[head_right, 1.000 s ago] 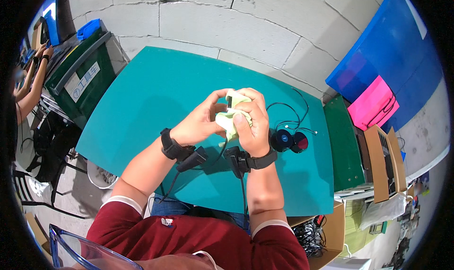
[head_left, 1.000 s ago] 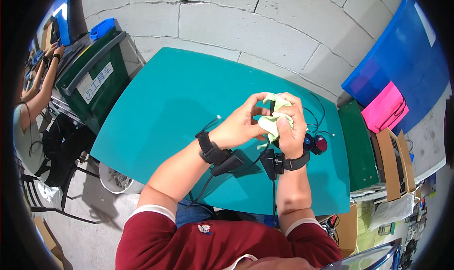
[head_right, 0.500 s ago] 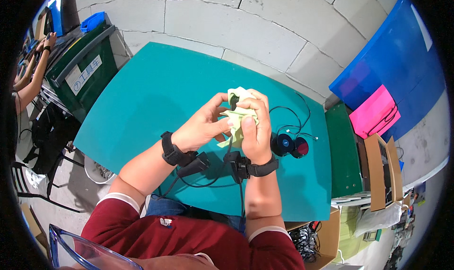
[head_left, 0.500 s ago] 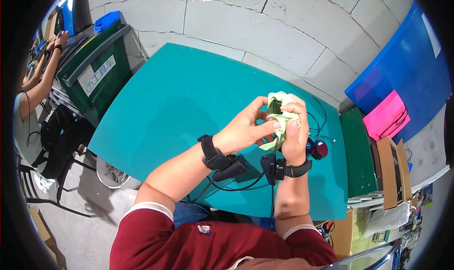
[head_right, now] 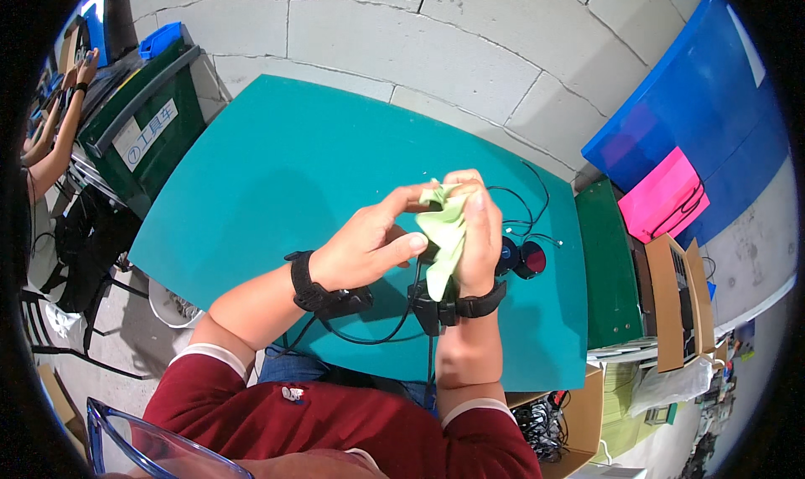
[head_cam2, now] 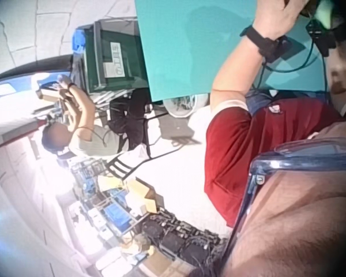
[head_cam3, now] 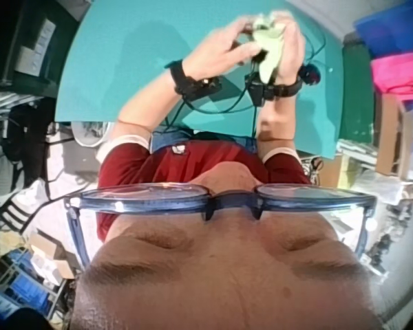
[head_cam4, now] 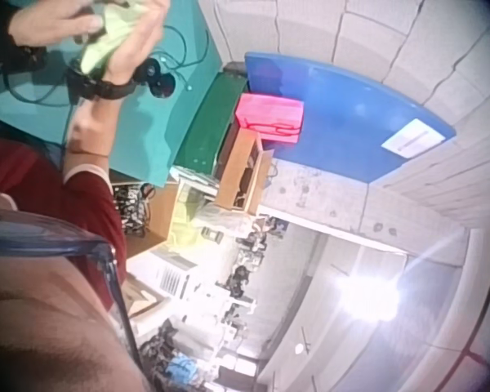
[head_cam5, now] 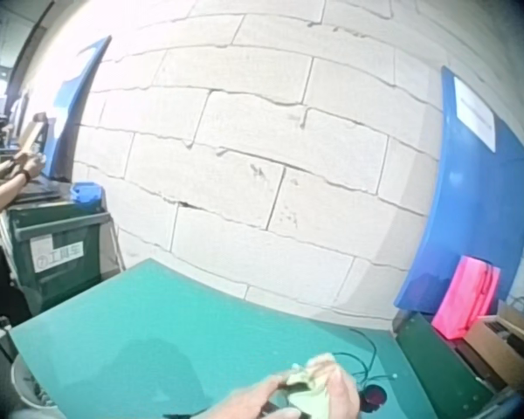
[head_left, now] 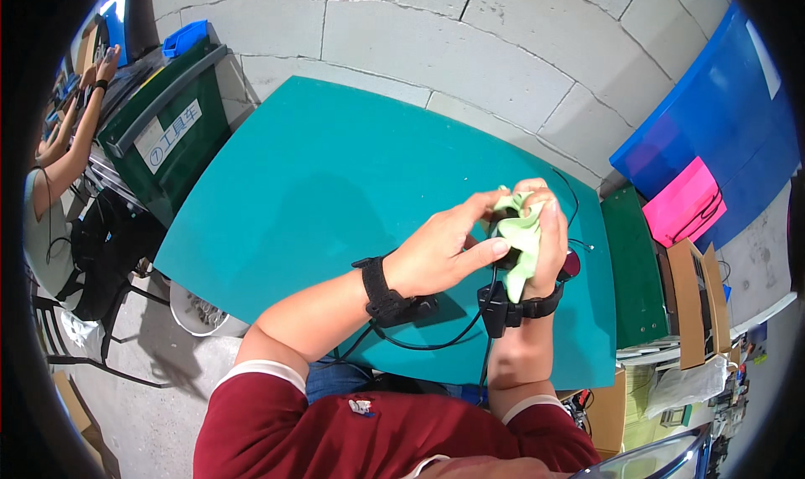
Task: The recorder takes electronic trackers out of a box, wipes them clean with a yellow cloth, and organizes them on a workbench.
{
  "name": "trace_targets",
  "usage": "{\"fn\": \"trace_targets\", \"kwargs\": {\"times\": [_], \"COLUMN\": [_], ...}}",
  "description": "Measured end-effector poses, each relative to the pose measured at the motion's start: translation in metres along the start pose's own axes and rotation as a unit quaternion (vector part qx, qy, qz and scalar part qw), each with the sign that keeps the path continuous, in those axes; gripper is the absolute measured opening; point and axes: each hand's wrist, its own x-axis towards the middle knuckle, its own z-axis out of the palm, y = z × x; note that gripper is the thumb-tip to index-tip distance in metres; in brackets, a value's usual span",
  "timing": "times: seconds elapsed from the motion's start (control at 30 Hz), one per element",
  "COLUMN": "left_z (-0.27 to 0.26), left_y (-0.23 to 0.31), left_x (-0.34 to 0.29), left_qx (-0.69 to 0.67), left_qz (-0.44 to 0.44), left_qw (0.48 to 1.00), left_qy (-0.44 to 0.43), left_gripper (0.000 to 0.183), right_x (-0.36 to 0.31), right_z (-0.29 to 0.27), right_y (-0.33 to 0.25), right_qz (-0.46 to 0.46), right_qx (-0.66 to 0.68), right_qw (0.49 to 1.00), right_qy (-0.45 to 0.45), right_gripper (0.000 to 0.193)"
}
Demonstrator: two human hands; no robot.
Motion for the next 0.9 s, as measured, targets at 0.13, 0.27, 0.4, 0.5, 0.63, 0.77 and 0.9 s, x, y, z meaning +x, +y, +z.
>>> {"fn": "trace_targets", "kwargs": {"times": [0.13,0.27,0.4,0.5,0.63,0.77,0.9], "left_z": [0.003,0.005,0.002,-0.001,-0.016,-0.047,-0.092], "left_y": [0.0,-0.003,-0.004,-0.004,-0.009,-0.024,-0.033], "left_x": [-0.001,-0.001,0.0,0.006,0.009,0.022,0.026], "left_qx": [-0.024,-0.01,0.018,-0.021,-0.241,-0.331,-0.384], "left_qz": [0.0,0.004,0.007,0.038,-0.076,-0.049,0.042], "left_qw": [0.999,0.999,0.998,0.997,0.968,0.917,0.827], "left_qy": [-0.025,-0.042,-0.065,-0.071,0.001,0.219,0.409], "left_gripper": [0.062,0.065,0.067,0.072,0.08,0.076,0.055], "right_x": [0.002,0.005,0.004,0.003,0.009,0.008,0.0], "right_z": [0.001,0.003,0.003,-0.004,-0.026,-0.052,-0.058], "right_y": [-0.001,-0.002,-0.003,0.001,0.011,0.003,-0.02], "right_qz": [0.031,0.036,0.022,0.048,0.072,0.069,0.029], "right_qx": [0.018,-0.003,0.021,0.035,0.316,0.405,0.541], "right_qw": [0.998,0.996,0.994,0.989,0.925,0.892,0.832], "right_qy": [0.058,0.084,0.105,0.132,0.2,0.19,0.116], "right_gripper": [0.037,0.038,0.039,0.038,0.034,0.031,0.017]}}
